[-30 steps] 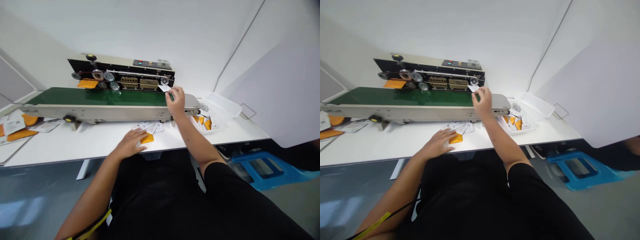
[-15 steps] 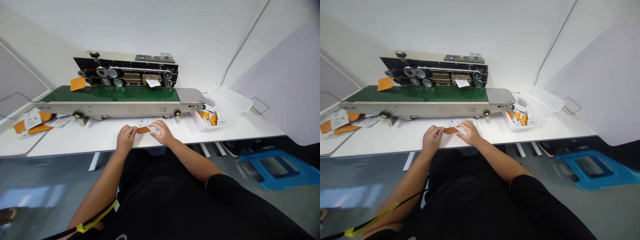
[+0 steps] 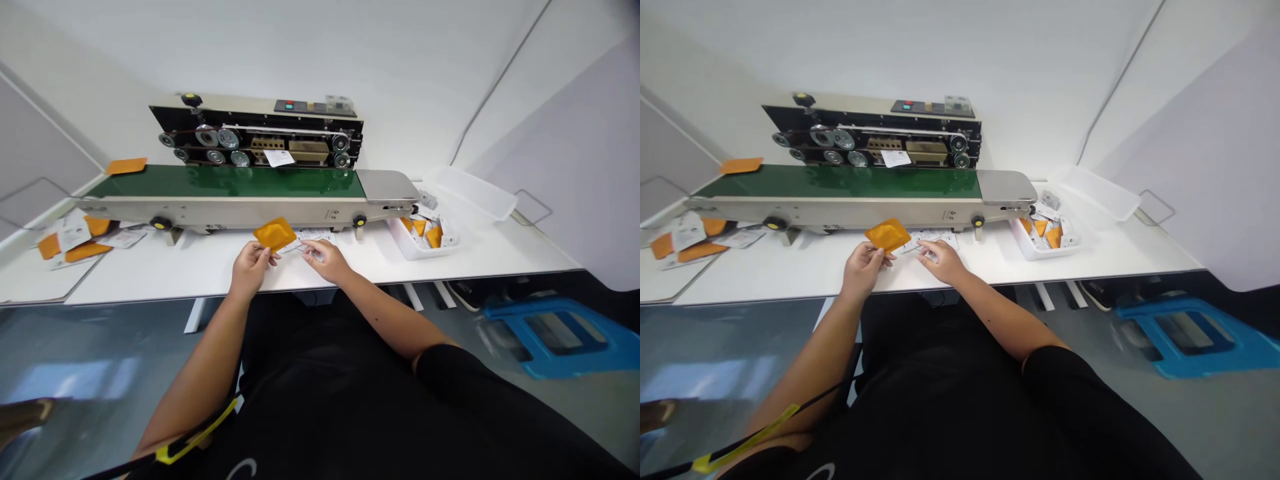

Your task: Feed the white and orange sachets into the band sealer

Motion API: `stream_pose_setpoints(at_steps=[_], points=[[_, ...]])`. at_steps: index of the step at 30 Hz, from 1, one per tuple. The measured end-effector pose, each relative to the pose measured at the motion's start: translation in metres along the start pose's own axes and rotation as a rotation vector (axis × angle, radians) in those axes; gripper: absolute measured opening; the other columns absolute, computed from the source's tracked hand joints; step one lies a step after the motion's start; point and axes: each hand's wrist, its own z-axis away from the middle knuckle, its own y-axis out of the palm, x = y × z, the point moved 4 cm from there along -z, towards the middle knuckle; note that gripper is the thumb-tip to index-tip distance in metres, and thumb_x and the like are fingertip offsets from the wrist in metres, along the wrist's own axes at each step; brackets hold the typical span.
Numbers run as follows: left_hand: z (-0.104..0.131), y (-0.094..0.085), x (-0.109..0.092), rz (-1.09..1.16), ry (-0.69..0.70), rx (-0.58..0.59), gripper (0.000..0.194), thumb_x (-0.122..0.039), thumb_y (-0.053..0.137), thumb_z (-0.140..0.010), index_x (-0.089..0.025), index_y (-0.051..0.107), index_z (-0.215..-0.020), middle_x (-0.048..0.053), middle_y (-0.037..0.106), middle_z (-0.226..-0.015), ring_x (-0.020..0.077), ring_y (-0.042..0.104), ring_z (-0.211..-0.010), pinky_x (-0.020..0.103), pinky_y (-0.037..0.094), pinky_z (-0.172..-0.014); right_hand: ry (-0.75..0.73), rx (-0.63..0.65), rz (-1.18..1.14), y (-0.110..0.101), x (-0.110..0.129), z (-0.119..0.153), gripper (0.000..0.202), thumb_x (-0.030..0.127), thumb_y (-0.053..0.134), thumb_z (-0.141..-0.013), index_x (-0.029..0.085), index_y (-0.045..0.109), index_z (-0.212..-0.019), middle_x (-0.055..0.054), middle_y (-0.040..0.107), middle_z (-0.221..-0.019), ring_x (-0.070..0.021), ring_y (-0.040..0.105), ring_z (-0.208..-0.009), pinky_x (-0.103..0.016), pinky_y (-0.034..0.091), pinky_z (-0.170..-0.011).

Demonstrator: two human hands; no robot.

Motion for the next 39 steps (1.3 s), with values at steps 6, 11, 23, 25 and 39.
stream_pose_setpoints(at_steps=[6, 11, 23, 25, 39], points=[[0.004, 0.01, 0.0, -0.106, 0.009, 0.27, 0.049, -0.062, 0.067, -0.09, -0.019, 0.062, -0.112, 0.01, 0.08, -0.096, 0.0253, 0.077, -0.085, 0.036, 0.06, -0.077, 0.06, 0.094, -0.153, 0.017, 0.007, -0.005, 0.024, 0.033, 0.073, -0.09, 0.023, 0.078, -0.111, -0.007, 0.077, -0.112, -0.0226, 0.065, -0.112, -0.036, 0.055, -0.092], [0.006, 0.01, -0.006, -0.28, 0.133, 0.359, 0.032, -0.052, 0.063, -0.096, -0.023, 0.07, -0.107, 0.009, 0.08, -0.11, 0.026, 0.075, -0.101, 0.036, 0.058, -0.088, 0.156, -0.04, -0.457, 0.025, 0.019, -0.023, 0.028, 0.045, 0.073, -0.089, 0.02, 0.074, -0.101, -0.006, 0.074, -0.1, -0.0191, 0.071, -0.09, -0.033, 0.059, -0.08], [0.005, 0.007, -0.014, -0.265, 0.162, 0.284, 0.024, -0.044, 0.064, -0.095, -0.023, 0.069, -0.107, 0.007, 0.076, -0.108, 0.0221, 0.07, -0.096, 0.032, 0.054, -0.078, 0.427, -0.671, -0.221, -0.209, -0.025, -0.142, 0.016, 0.02, 0.059, -0.096, 0.017, 0.058, -0.111, 0.005, 0.058, -0.061, -0.0074, 0.053, -0.047, -0.016, 0.041, -0.047], [0.004, 0.007, -0.015, -0.281, 0.165, 0.281, 0.025, -0.045, 0.064, -0.095, -0.023, 0.069, -0.106, 0.006, 0.076, -0.107, 0.0217, 0.07, -0.094, 0.031, 0.053, -0.077, 0.5, -0.655, -0.249, -0.207, -0.033, -0.154, 0.013, 0.015, 0.06, -0.095, 0.017, 0.057, -0.107, 0.006, 0.057, -0.06, -0.007, 0.052, -0.047, -0.016, 0.041, -0.047], [0.0, 0.01, -0.014, -0.446, 0.212, 0.238, 0.024, -0.045, 0.062, -0.095, -0.024, 0.069, -0.105, 0.005, 0.074, -0.107, 0.0236, 0.068, -0.098, 0.038, 0.055, -0.09, -0.299, -0.171, 0.425, -0.061, 0.034, -0.055, 0.027, 0.031, 0.051, -0.103, 0.022, 0.072, -0.117, -0.009, 0.072, -0.106, -0.026, 0.064, -0.108, -0.046, 0.051, -0.104]])
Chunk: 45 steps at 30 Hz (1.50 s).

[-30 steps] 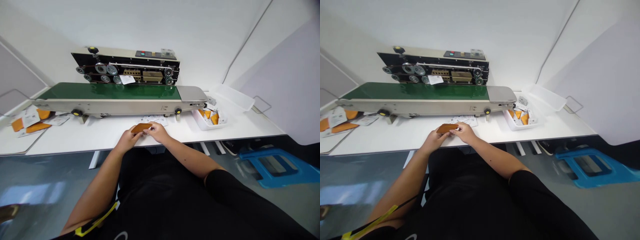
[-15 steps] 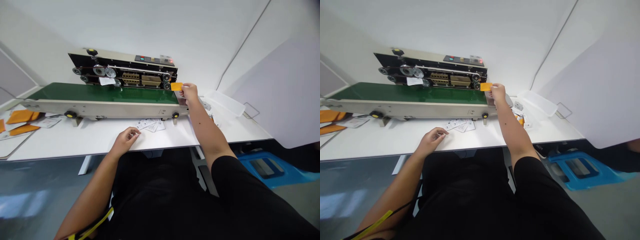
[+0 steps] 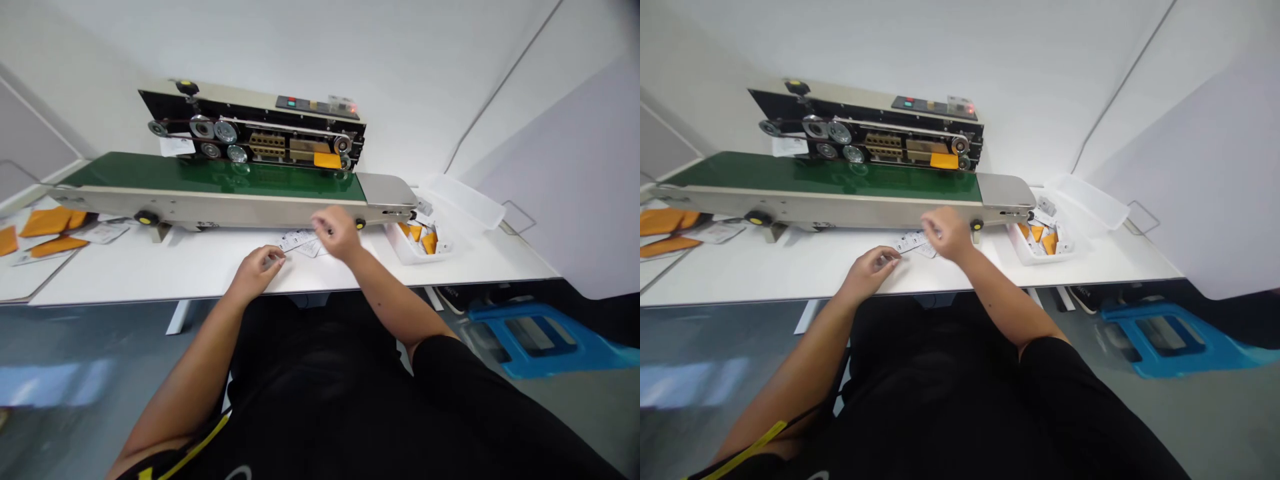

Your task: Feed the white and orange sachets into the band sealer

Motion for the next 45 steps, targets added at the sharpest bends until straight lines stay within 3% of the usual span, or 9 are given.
stream_pose_setpoints(at_steps=[3, 6, 12, 16, 23, 29, 35, 40, 45], points=[[-0.004, 0.001, 0.007, -0.107, 0.035, -0.114, 0.025, -0.042, 0.063, -0.094, -0.024, 0.068, -0.109, 0.008, 0.074, -0.114, 0.0275, 0.067, -0.11, 0.044, 0.052, -0.104, 0.019, 0.334, 0.019, 0.058, 0.025, 0.04, 0.041, 0.031, 0.064, -0.097, 0.018, 0.067, -0.136, -0.013, 0.068, -0.137, -0.0303, 0.057, -0.129, -0.047, 0.045, -0.115], [-0.007, 0.006, 0.013, -0.198, 0.082, -0.147, 0.033, -0.04, 0.066, -0.091, -0.023, 0.065, -0.12, 0.011, 0.07, -0.131, 0.0312, 0.061, -0.128, 0.05, 0.044, -0.117, 0.191, 0.408, 0.095, 0.086, 0.022, 0.054, 0.058, 0.028, 0.066, -0.095, 0.017, 0.055, -0.151, -0.015, 0.049, -0.162, -0.0341, 0.038, -0.152, -0.053, 0.03, -0.126], [-0.009, 0.02, 0.013, -0.349, 0.04, 0.019, 0.058, -0.04, 0.072, -0.088, -0.019, 0.057, -0.14, 0.016, 0.055, -0.156, 0.0403, 0.041, -0.152, 0.06, 0.032, -0.125, 0.181, 0.452, 0.02, 0.088, 0.015, 0.055, 0.052, 0.013, 0.057, -0.096, 0.024, 0.06, -0.146, -0.01, 0.065, -0.144, -0.0304, 0.052, -0.139, -0.057, 0.028, -0.125], [-0.008, 0.022, 0.009, -0.387, 0.012, 0.093, 0.053, -0.038, 0.07, -0.089, -0.023, 0.059, -0.139, 0.014, 0.064, -0.147, 0.0393, 0.053, -0.142, 0.065, 0.028, -0.125, 0.082, 0.43, -0.07, 0.084, 0.015, 0.056, 0.049, 0.005, 0.053, -0.092, 0.023, 0.07, -0.135, -0.008, 0.072, -0.132, -0.0264, 0.059, -0.123, -0.047, 0.041, -0.116], [-0.009, 0.015, 0.013, -0.237, 0.015, 0.058, 0.051, -0.033, 0.068, -0.082, -0.024, 0.061, -0.132, 0.011, 0.072, -0.132, 0.0327, 0.067, -0.123, 0.047, 0.051, -0.109, 0.159, 0.366, -0.05, 0.088, 0.008, 0.058, 0.047, 0.005, 0.057, -0.09, 0.024, 0.076, -0.128, -0.006, 0.071, -0.139, -0.0277, 0.056, -0.13, -0.046, 0.046, -0.114], [-0.008, 0.009, 0.012, -0.215, -0.022, -0.026, 0.054, -0.032, 0.066, -0.082, -0.018, 0.059, -0.134, 0.015, 0.068, -0.135, 0.0339, 0.064, -0.126, 0.048, 0.05, -0.112, 0.17, -0.006, -0.112, 0.04, 0.012, 0.045, 0.03, 0.018, 0.054, -0.1, 0.025, 0.078, -0.116, -0.007, 0.078, -0.119, -0.0249, 0.068, -0.112, -0.042, 0.053, -0.104], [-0.008, 0.009, 0.015, -0.221, -0.015, -0.032, 0.051, -0.032, 0.064, -0.084, -0.02, 0.06, -0.133, 0.013, 0.067, -0.137, 0.0345, 0.061, -0.129, 0.051, 0.048, -0.115, 0.569, -0.439, -0.32, -0.066, -0.078, -0.03, 0.033, 0.046, 0.057, -0.1, 0.023, 0.064, -0.122, 0.001, 0.066, -0.075, -0.0141, 0.064, -0.058, -0.025, 0.053, -0.057], [-0.007, 0.008, 0.017, -0.201, 0.022, -0.062, 0.049, -0.032, 0.064, -0.083, -0.021, 0.06, -0.132, 0.013, 0.067, -0.135, 0.0356, 0.06, -0.128, 0.054, 0.048, -0.114, 0.908, -0.342, -0.489, -0.093, -0.149, -0.083, 0.01, 0.028, 0.06, -0.098, 0.018, 0.059, -0.097, 0.006, 0.053, -0.057, -0.007, 0.047, -0.043, -0.016, 0.036, -0.043], [-0.006, 0.006, 0.015, -0.179, 0.009, -0.065, 0.047, -0.03, 0.065, -0.084, -0.022, 0.061, -0.129, 0.013, 0.067, -0.135, 0.0351, 0.061, -0.128, 0.053, 0.049, -0.114, 0.93, -0.111, -0.469, -0.073, -0.155, -0.106, 0.016, 0.027, 0.069, -0.094, 0.016, 0.061, -0.087, 0.001, 0.055, -0.058, -0.0102, 0.052, -0.05, -0.022, 0.047, -0.05]])
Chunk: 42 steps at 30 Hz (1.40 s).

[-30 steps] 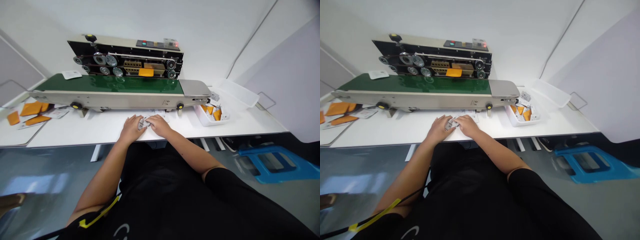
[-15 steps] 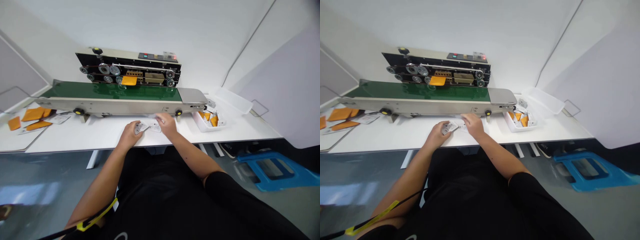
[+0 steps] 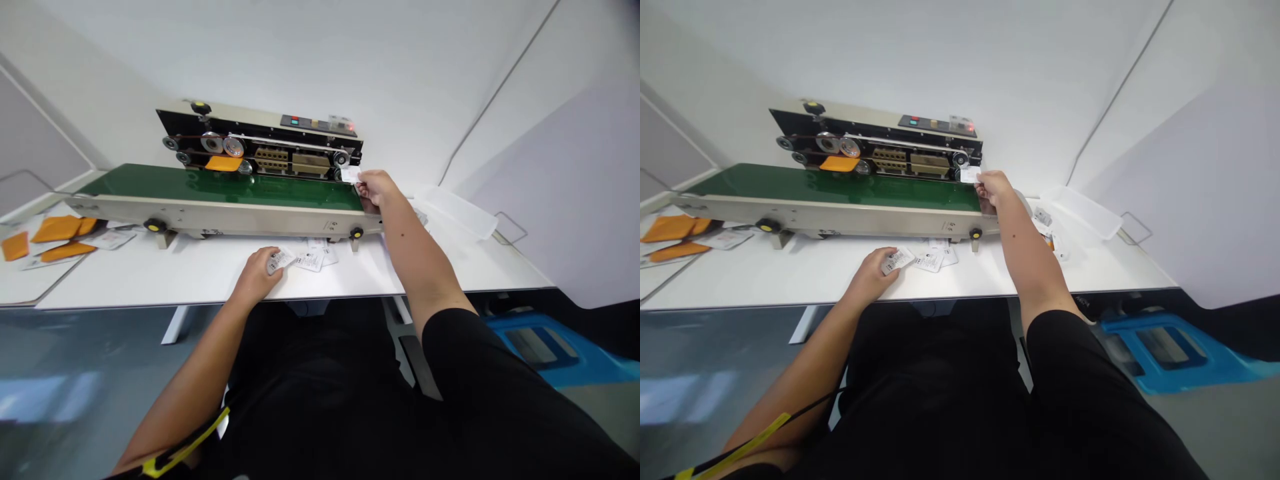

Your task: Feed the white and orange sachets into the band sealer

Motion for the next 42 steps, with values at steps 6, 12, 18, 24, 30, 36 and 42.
stream_pose_setpoints(at_steps=[6, 12, 18, 24, 30, 36, 42], points=[[0.002, -0.005, -0.005, 0.083, -0.038, -0.034, 0.052, -0.03, 0.068, -0.084, -0.02, 0.056, -0.134, 0.014, 0.063, -0.138, 0.0332, 0.062, -0.129, 0.051, 0.05, -0.115, -0.52, -0.32, 0.272, 0.01, 0.012, 0.078, 0.034, 0.041, 0.049, -0.103, 0.019, 0.066, -0.121, -0.012, 0.069, -0.11, -0.0233, 0.069, -0.106, -0.039, 0.059, -0.092], [0.008, -0.007, -0.008, 0.176, -0.037, -0.126, 0.061, -0.027, 0.074, -0.082, -0.021, 0.051, -0.139, 0.013, 0.06, -0.139, 0.0314, 0.062, -0.128, 0.05, 0.054, -0.111, -0.262, 0.314, 0.064, 0.108, -0.07, 0.201, 0.031, 0.04, 0.065, -0.092, 0.021, 0.071, -0.116, -0.007, 0.075, -0.102, -0.0182, 0.069, -0.079, -0.032, 0.06, -0.071], [0.011, -0.006, -0.009, 0.245, 0.006, -0.126, 0.069, -0.03, 0.077, -0.083, -0.025, 0.047, -0.146, 0.015, 0.051, -0.151, 0.0322, 0.058, -0.135, 0.048, 0.06, -0.104, 0.107, 0.58, -0.22, 0.165, -0.105, 0.223, 0.026, 0.034, 0.07, -0.089, 0.019, 0.071, -0.11, -0.006, 0.077, -0.09, -0.0146, 0.07, -0.071, -0.024, 0.056, -0.058], [0.01, -0.004, -0.011, 0.317, 0.009, -0.086, 0.072, -0.035, 0.078, -0.085, -0.025, 0.043, -0.148, 0.016, 0.047, -0.152, 0.0303, 0.062, -0.129, 0.049, 0.06, -0.103, 0.07, 0.422, -0.272, 0.146, -0.094, 0.209, 0.02, 0.035, 0.077, -0.082, 0.02, 0.07, -0.093, -0.001, 0.073, -0.081, -0.0131, 0.07, -0.064, -0.025, 0.058, -0.06], [0.008, -0.003, -0.006, 0.362, -0.011, -0.113, 0.061, -0.035, 0.072, -0.089, -0.026, 0.048, -0.143, 0.014, 0.052, -0.145, 0.025, 0.066, -0.118, 0.046, 0.063, -0.098, -0.204, 0.188, -0.256, 0.063, -0.054, 0.162, 0.026, 0.041, 0.081, -0.078, 0.021, 0.069, -0.087, 0.0, 0.071, -0.074, -0.0162, 0.072, -0.067, -0.032, 0.062, -0.071], [0.007, -0.006, -0.006, 0.314, 0.022, -0.117, 0.046, -0.038, 0.067, -0.092, -0.025, 0.056, -0.134, 0.012, 0.053, -0.146, 0.023, 0.068, -0.113, 0.043, 0.064, -0.094, -0.696, -0.208, 0.169, -0.038, 0.007, 0.091, 0.019, 0.034, 0.063, -0.094, 0.02, 0.075, -0.097, -0.005, 0.076, -0.096, -0.0218, 0.075, -0.095, -0.04, 0.06, -0.091], [0.007, -0.008, -0.005, 0.264, 0.025, -0.098, 0.037, -0.04, 0.062, -0.094, -0.024, 0.061, -0.127, 0.012, 0.058, -0.142, 0.0235, 0.068, -0.11, 0.044, 0.064, -0.092, -0.74, -0.275, 0.467, -0.057, 0.008, 0.033, 0.021, 0.025, 0.061, -0.092, 0.019, 0.08, -0.097, -0.006, 0.08, -0.098, -0.0241, 0.075, -0.094, -0.041, 0.057, -0.093]])
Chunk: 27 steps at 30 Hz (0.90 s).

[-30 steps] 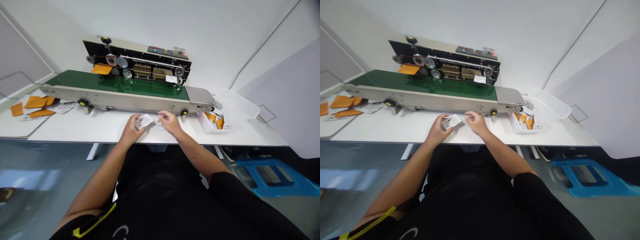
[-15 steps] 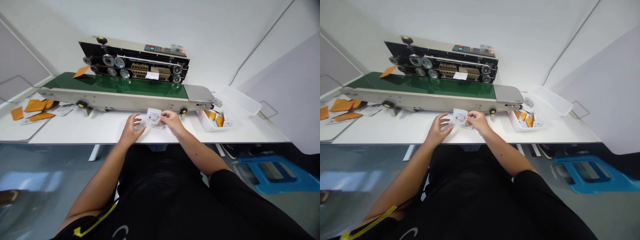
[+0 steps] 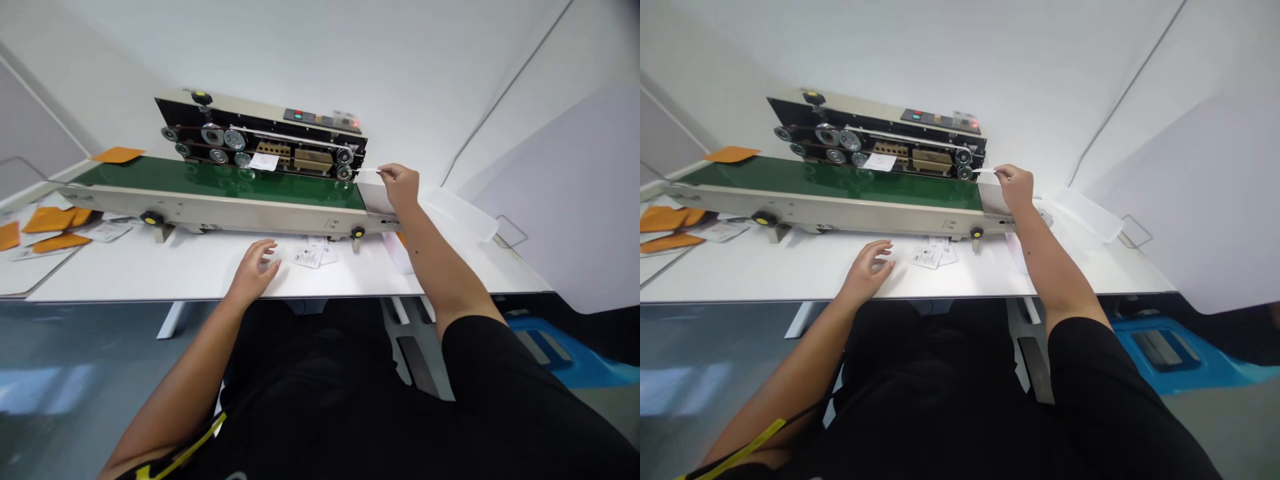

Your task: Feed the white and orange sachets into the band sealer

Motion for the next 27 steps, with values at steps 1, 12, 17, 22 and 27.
stream_pose_setpoints(at_steps=[1, 12, 17, 22, 27], points=[[0.0, 0.0, 0.0, -0.003, -0.001, 0.002, 0.036, -0.04, 0.062, -0.094, -0.024, 0.061, -0.127, 0.012, 0.058, -0.142, 0.0236, 0.068, -0.11, 0.044, 0.064, -0.092, 0.003, 0.016, 0.01, 0.005, -0.004, -0.004, 0.02, 0.023, 0.063, -0.091, 0.019, 0.081, -0.096, -0.006, 0.08, -0.097, -0.0242, 0.075, -0.094, -0.041, 0.057, -0.094], [-0.002, -0.001, -0.003, -0.02, -0.015, 0.03, 0.032, -0.04, 0.06, -0.095, -0.024, 0.064, -0.123, 0.011, 0.064, -0.135, 0.0252, 0.068, -0.112, 0.044, 0.062, -0.096, 0.03, 0.289, -0.024, 0.047, -0.015, -0.026, 0.023, 0.016, 0.067, -0.085, 0.017, 0.081, -0.104, -0.008, 0.08, -0.108, -0.0222, 0.073, -0.104, -0.043, 0.053, -0.105], [-0.001, -0.002, -0.002, -0.036, -0.031, 0.026, 0.031, -0.04, 0.06, -0.095, -0.023, 0.065, -0.121, 0.01, 0.065, -0.13, 0.0237, 0.069, -0.105, 0.042, 0.062, -0.093, 0.044, 0.136, -0.015, 0.038, 0.006, -0.017, 0.045, 0.018, 0.059, -0.093, 0.018, 0.067, -0.137, -0.013, 0.074, -0.126, -0.0244, 0.071, -0.112, -0.045, 0.055, -0.105], [-0.002, -0.001, -0.003, -0.044, -0.017, 0.038, 0.031, -0.039, 0.06, -0.094, -0.022, 0.065, -0.12, 0.01, 0.066, -0.127, 0.0226, 0.069, -0.102, 0.041, 0.062, -0.092, -0.203, 0.029, -0.093, 0.04, 0.083, 0.083, 0.036, 0.026, 0.045, -0.103, 0.022, 0.071, -0.128, -0.011, 0.074, -0.122, -0.0253, 0.069, -0.118, -0.047, 0.056, -0.107], [-0.001, 0.001, -0.005, -0.058, 0.031, 0.046, 0.029, -0.039, 0.061, -0.095, -0.023, 0.065, -0.118, 0.009, 0.067, -0.124, 0.0215, 0.069, -0.099, 0.039, 0.062, -0.088, -0.253, 0.561, -0.151, 0.104, 0.125, 0.205, 0.052, 0.04, 0.08, -0.085, 0.027, 0.07, -0.134, -0.01, 0.071, -0.139, -0.0348, 0.065, -0.129, -0.058, 0.056, -0.11]])
